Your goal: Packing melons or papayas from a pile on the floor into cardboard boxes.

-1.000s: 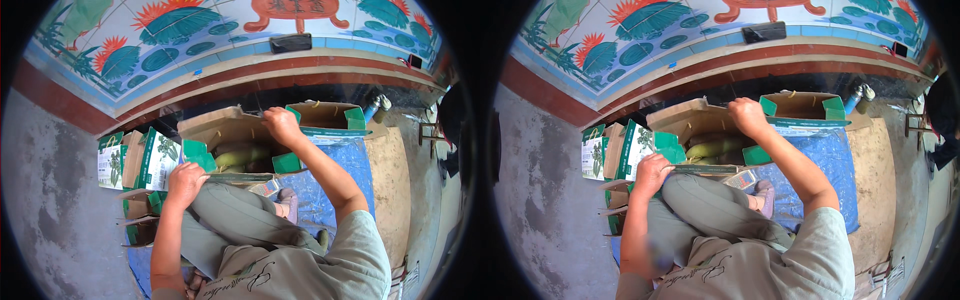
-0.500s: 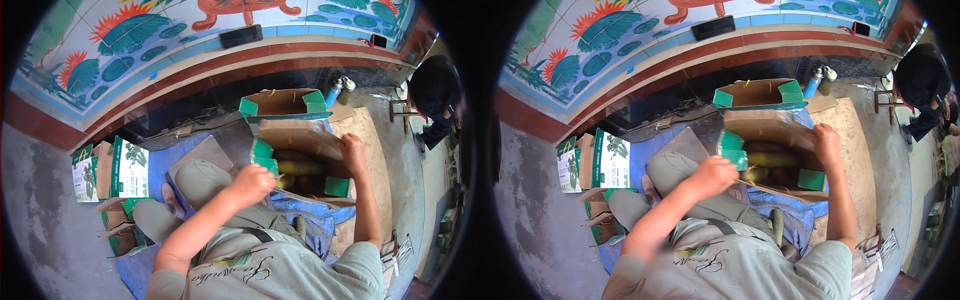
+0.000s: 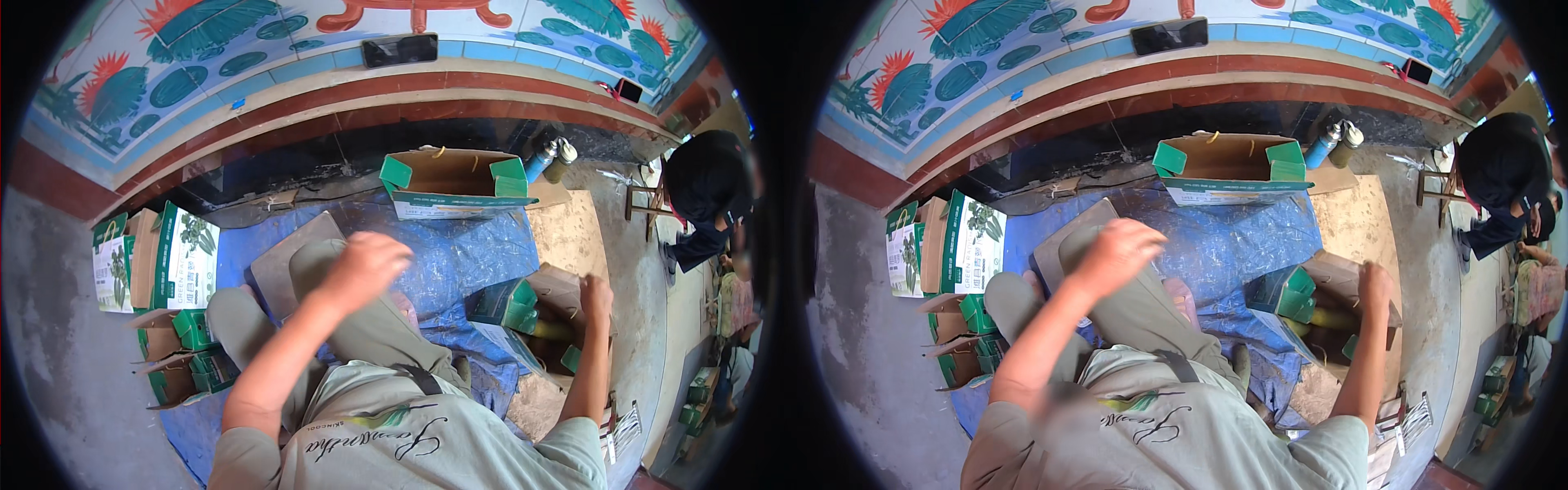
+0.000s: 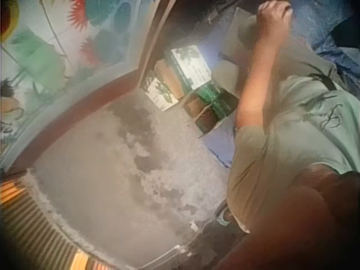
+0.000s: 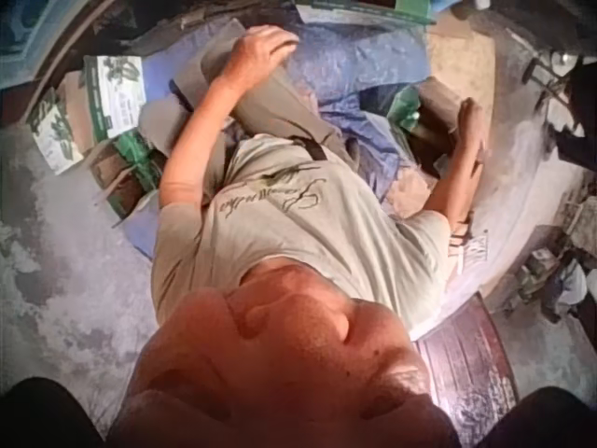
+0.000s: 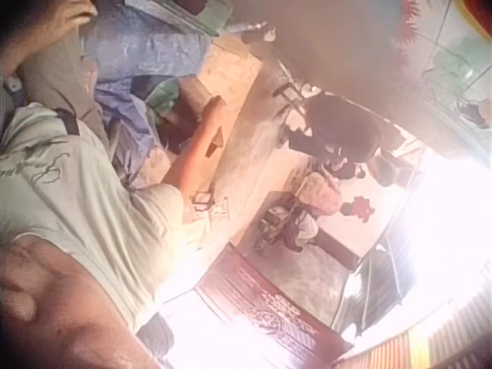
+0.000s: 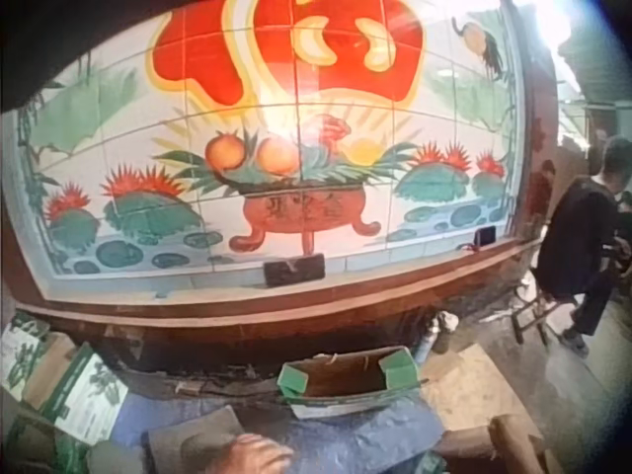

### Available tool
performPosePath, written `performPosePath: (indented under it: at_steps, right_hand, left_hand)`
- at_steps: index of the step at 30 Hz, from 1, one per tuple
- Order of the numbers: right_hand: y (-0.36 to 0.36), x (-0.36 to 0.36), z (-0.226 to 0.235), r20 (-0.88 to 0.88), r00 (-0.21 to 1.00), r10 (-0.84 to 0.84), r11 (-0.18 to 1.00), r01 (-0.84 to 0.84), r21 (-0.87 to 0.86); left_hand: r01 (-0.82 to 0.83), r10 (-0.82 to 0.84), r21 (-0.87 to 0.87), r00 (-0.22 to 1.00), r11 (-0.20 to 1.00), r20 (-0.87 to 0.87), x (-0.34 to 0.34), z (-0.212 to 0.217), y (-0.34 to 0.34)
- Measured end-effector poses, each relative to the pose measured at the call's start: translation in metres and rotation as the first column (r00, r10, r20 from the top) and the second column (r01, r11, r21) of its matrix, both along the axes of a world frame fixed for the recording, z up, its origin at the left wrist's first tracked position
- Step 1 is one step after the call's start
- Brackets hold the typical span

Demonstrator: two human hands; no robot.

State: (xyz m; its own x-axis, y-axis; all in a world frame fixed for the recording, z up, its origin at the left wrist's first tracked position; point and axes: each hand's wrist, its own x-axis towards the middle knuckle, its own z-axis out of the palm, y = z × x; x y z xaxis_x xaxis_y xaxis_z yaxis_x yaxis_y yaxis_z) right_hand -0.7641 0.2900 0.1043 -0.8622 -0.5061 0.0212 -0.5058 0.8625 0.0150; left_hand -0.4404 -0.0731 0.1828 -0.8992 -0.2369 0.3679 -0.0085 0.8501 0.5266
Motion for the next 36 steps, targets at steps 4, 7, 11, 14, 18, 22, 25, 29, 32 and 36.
performPosePath:
  at_steps: [4,7,11,14,18,22,25,29,32,36]
  right_hand:
    - [-0.119,0.011,0.019,-0.088,0.953,0.289,0.892,-0.302,-0.336]
    - [-0.200,0.031,0.020,-0.185,0.845,0.503,0.747,-0.532,-0.399]
    - [-0.259,0.036,-0.015,-0.201,0.761,0.618,0.716,-0.649,-0.258]
    - [-0.278,0.027,-0.052,-0.073,0.845,0.530,0.848,-0.530,0.016]
    - [-0.276,0.010,-0.070,-0.026,0.862,0.506,0.862,-0.504,0.056]
    - [-0.284,0.026,-0.048,-0.106,0.784,0.612,0.790,-0.610,0.055]
    - [-0.297,0.047,-0.022,-0.158,0.746,0.646,0.755,-0.656,-0.013]
    - [-0.307,0.058,0.000,-0.248,0.718,0.651,0.714,-0.689,-0.122]
    - [-0.317,0.086,0.030,-0.303,0.649,0.698,0.634,-0.757,-0.162]
    - [-0.345,0.135,0.069,-0.329,0.526,0.784,0.479,-0.850,-0.220]
  left_hand:
    - [-0.445,0.470,0.224,0.880,0.867,-0.071,0.062,0.017,-0.053]
    - [-0.583,0.645,0.295,0.738,0.757,-0.196,0.111,0.003,-0.084]
    - [-0.658,0.747,0.384,0.647,0.648,-0.153,0.156,-0.024,-0.101]
    - [-0.680,0.794,0.443,0.592,0.584,-0.138,0.183,-0.046,-0.103]
    - [-0.684,0.822,0.479,0.545,0.551,-0.167,0.198,-0.048,-0.100]
    - [-0.691,0.839,0.495,0.515,0.528,-0.176,0.214,-0.044,-0.096]
    - [-0.689,0.846,0.513,0.505,0.513,-0.168,0.226,-0.038,-0.092]
    - [-0.710,0.859,0.496,0.478,0.500,-0.183,0.234,-0.029,-0.083]
    - [-0.711,0.847,0.468,0.491,0.525,-0.205,0.239,-0.025,-0.079]
    - [-0.702,0.848,0.488,0.495,0.520,-0.191,0.243,-0.024,-0.079]
